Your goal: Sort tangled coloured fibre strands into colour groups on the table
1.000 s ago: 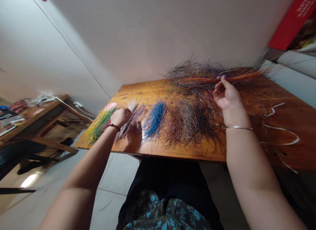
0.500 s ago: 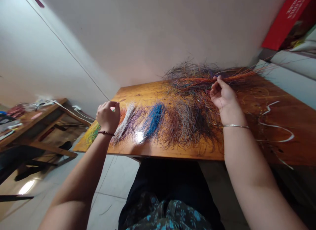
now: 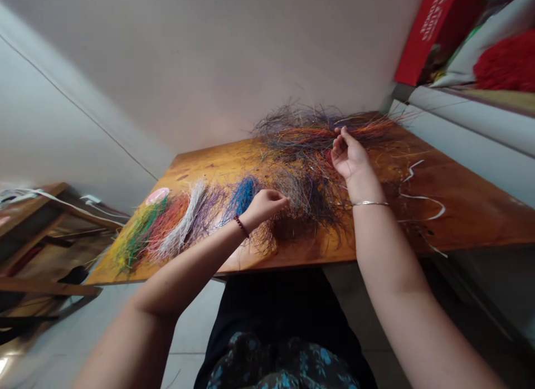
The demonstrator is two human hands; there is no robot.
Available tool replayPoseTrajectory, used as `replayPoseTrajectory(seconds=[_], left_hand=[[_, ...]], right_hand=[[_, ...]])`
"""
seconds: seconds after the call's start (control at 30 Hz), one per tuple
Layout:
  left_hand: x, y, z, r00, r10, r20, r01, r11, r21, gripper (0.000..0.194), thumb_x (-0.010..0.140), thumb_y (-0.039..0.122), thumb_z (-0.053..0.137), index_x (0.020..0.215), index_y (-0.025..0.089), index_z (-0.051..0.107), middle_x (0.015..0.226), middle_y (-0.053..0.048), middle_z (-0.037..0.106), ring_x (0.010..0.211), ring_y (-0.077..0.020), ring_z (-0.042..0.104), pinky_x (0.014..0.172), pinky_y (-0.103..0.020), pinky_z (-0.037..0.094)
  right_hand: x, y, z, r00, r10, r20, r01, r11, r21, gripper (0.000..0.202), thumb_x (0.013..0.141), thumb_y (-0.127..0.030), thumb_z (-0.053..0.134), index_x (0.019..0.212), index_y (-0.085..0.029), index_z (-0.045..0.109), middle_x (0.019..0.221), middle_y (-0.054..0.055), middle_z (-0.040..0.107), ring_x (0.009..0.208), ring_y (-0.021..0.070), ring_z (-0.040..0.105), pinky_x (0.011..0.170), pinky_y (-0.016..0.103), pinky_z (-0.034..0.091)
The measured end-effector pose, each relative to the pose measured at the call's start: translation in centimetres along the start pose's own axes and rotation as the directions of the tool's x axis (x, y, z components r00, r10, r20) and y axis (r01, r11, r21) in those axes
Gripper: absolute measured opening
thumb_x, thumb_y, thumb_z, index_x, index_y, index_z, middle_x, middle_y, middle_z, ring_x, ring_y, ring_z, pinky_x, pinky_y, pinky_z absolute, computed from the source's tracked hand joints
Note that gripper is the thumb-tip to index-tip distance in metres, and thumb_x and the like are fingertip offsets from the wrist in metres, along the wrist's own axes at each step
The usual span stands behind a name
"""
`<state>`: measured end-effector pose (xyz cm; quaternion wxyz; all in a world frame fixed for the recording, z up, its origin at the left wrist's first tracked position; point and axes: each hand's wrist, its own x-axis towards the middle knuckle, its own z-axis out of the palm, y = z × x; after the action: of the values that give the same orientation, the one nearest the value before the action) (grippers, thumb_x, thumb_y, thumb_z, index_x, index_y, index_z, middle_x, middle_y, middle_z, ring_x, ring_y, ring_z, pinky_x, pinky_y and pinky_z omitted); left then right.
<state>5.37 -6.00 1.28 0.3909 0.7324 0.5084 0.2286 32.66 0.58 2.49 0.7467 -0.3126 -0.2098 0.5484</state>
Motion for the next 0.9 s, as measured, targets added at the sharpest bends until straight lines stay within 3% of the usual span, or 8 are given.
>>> replayPoseTrajectory(seconds=[0.1, 0.23, 0.4, 0.53, 0.63, 0.7, 0.8, 0.9], left_hand=[[0.6, 0.5, 0.2, 0.993, -0.106, 0.056, 0.107, 0.994, -0.008, 0.031, 0.075, 0.045, 0.068, 0.065, 0.016, 0.072, 0.056, -0.002, 0.056, 0.050, -0.0096, 0.038, 0.050, -0.027, 0.025], [0.7, 0.3, 0.1, 0.990, -0.137, 0.039, 0.139, 0.989, -0.054, 0.028, 0.072, 0.042, 0.068, 0.061, 0.016, 0.069, 0.058, -0.002, 0.057, 0.050, -0.0095, 0.038, 0.050, -0.027, 0.024], [0.5, -0.6, 0.8, 0.978, -0.107, -0.177, 0.076, 0.982, -0.176, 0.036, 0.075, 0.049, 0.069, 0.061, 0.017, 0.059, 0.059, -0.002, 0.055, 0.053, -0.0106, 0.043, 0.053, -0.026, 0.030], [0.0, -0.6, 1.2, 0.923, -0.033, -0.384, -0.076, 0.961, -0.266, 0.036, 0.083, 0.052, 0.064, 0.072, 0.018, 0.059, 0.067, -0.004, 0.060, 0.060, -0.0125, 0.050, 0.057, -0.025, 0.038], [-0.3, -0.6, 1.2, 0.892, 0.016, -0.452, -0.145, 0.957, -0.252, 0.036, 0.086, 0.053, 0.063, 0.075, 0.018, 0.060, 0.069, -0.004, 0.061, 0.062, -0.0126, 0.052, 0.058, -0.026, 0.039], [-0.4, -0.8, 1.1, 0.917, -0.002, -0.400, -0.096, 0.970, -0.225, 0.039, 0.085, 0.054, 0.064, 0.071, 0.017, 0.062, 0.065, -0.003, 0.059, 0.059, -0.0121, 0.050, 0.057, -0.026, 0.037], [-1.1, -0.9, 0.9, 0.980, -0.038, -0.196, 0.018, 0.995, -0.103, 0.047, 0.082, 0.058, 0.067, 0.063, 0.015, 0.065, 0.056, -0.002, 0.056, 0.053, -0.0111, 0.046, 0.054, -0.027, 0.033], [-2.7, -0.5, -0.4, 0.993, 0.002, -0.118, -0.003, 1.000, 0.000, 0.048, 0.084, 0.061, 0.065, 0.075, 0.015, 0.075, 0.061, -0.004, 0.063, 0.056, -0.0128, 0.052, 0.056, -0.028, 0.036]], right_hand=[[0.3, -0.3, -0.3, 1.000, -0.007, -0.023, 0.007, 1.000, 0.018, 0.008, 0.087, -0.029, 0.073, 0.082, -0.026, 0.069, 0.065, -0.010, 0.068, 0.055, 0.0025, 0.066, 0.047, 0.009, 0.053], [0.5, -0.6, -0.5, 0.998, -0.037, -0.041, 0.039, 0.999, 0.032, 0.007, 0.090, -0.028, 0.069, 0.084, -0.026, 0.069, 0.070, -0.009, 0.069, 0.060, 0.0031, 0.068, 0.049, 0.010, 0.055], [0.6, -0.6, -0.7, 0.998, -0.064, -0.028, 0.063, 0.998, -0.007, 0.006, 0.089, -0.032, 0.071, 0.086, -0.028, 0.068, 0.074, -0.008, 0.071, 0.067, 0.0048, 0.070, 0.052, 0.012, 0.056], [0.9, -0.5, -0.9, 0.997, -0.069, -0.029, 0.069, 0.998, -0.014, 0.008, 0.087, -0.033, 0.073, 0.091, -0.029, 0.069, 0.078, -0.008, 0.071, 0.071, 0.0059, 0.072, 0.054, 0.013, 0.057], [1.0, -0.4, -0.8, 0.998, -0.057, -0.039, 0.057, 0.998, -0.008, 0.007, 0.087, -0.032, 0.073, 0.090, -0.028, 0.068, 0.080, -0.007, 0.072, 0.072, 0.0067, 0.072, 0.052, 0.014, 0.057], [1.1, -0.3, -0.8, 0.998, -0.045, -0.044, 0.046, 0.999, 0.005, 0.004, 0.089, -0.030, 0.071, 0.088, -0.027, 0.068, 0.080, -0.007, 0.072, 0.072, 0.0067, 0.072, 0.051, 0.013, 0.056], [1.0, -0.2, -0.9, 0.998, -0.049, -0.035, 0.050, 0.999, 0.004, 0.006, 0.091, -0.029, 0.069, 0.085, -0.027, 0.068, 0.082, -0.007, 0.073, 0.073, 0.0064, 0.072, 0.050, 0.013, 0.056], [1.1, -0.1, -1.1, 0.998, -0.063, -0.024, 0.063, 0.998, -0.020, 0.005, 0.090, -0.030, 0.070, 0.085, -0.028, 0.068, 0.083, -0.008, 0.074, 0.075, 0.0080, 0.073, 0.051, 0.015, 0.057]])
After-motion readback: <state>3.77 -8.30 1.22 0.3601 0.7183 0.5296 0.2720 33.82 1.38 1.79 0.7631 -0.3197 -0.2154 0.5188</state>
